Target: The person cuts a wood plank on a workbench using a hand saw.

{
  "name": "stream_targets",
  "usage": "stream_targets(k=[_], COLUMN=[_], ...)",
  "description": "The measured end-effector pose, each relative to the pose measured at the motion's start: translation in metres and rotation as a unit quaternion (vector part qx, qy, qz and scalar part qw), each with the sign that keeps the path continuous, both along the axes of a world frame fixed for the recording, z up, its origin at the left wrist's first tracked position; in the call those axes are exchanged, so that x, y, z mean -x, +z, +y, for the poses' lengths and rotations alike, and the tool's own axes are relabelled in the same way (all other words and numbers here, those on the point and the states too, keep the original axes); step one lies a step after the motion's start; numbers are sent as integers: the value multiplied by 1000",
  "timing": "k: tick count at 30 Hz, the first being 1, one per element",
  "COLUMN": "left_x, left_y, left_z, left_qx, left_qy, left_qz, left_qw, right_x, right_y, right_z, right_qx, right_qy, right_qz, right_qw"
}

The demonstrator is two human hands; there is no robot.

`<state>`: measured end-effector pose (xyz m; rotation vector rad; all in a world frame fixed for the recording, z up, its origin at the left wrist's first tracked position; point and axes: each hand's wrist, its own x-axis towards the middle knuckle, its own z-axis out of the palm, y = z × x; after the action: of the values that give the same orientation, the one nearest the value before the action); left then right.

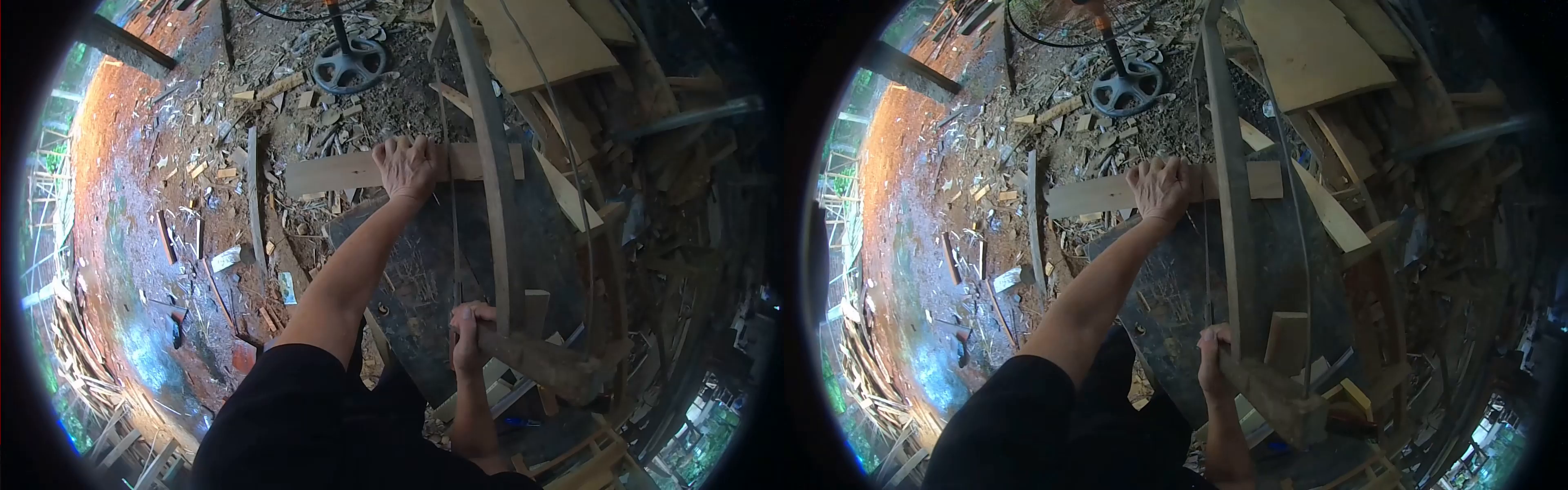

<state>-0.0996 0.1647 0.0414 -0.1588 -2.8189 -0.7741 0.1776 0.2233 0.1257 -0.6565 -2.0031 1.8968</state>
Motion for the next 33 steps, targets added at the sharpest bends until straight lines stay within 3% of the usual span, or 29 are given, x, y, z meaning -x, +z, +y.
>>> stream_targets(k=[2, 5, 6, 8, 11, 14, 17, 18, 21, 23, 27, 31, 33], left_x=[3, 6, 5, 3, 1, -4, -1, -1, 1, 0, -5, -3, -1], left_y=[-7, -6, -5, 1, 4, -2, -3, -1, -2, 2, 4, 0, -3], left_z=[0, 1, 1, -2, -2, -2, -5, -1, 1, -2, -6, -4, 0], left_qx=[4, 4, 1, -3, -5, -14, -19, -22, -6, -30, -36, -13, -7], left_qy=[9, 18, 23, 15, 1, 2, 12, 20, 27, 7, -10, 9, 21], left_qz=[2, -8, -22, -38, -27, 7, 18, 9, -10, -16, 9, 18, 8], left_qw=[1000, 1000, 999, 999, 1000, 1000, 1000, 1000, 1000, 999, 999, 1000, 1000], right_x=[-4, -33, -56, -65, -53, 33, 45, 29, -36, -57, 7, 38, -9], right_y=[4, 17, 10, 4, -21, -9, -5, 12, 0, -5, -42, -18, -11], right_z=[0, 7, 8, 14, 22, 12, 13, 6, 10, 12, 12, 4, 5], right_qx=[2, -40, -150, -261, -246, -47, 16, 20, 40, -56, -4, -34, -9], right_qy=[7, 42, 73, 107, 103, 72, 10, -21, 3, 61, 28, -8, -2], right_qz=[29, -35, -21, -9, -4, 1, 22, -22, 13, 107, -17, 34, 60], right_qw=[1000, 998, 986, 959, 964, 996, 1000, 999, 999, 991, 999, 999, 998])
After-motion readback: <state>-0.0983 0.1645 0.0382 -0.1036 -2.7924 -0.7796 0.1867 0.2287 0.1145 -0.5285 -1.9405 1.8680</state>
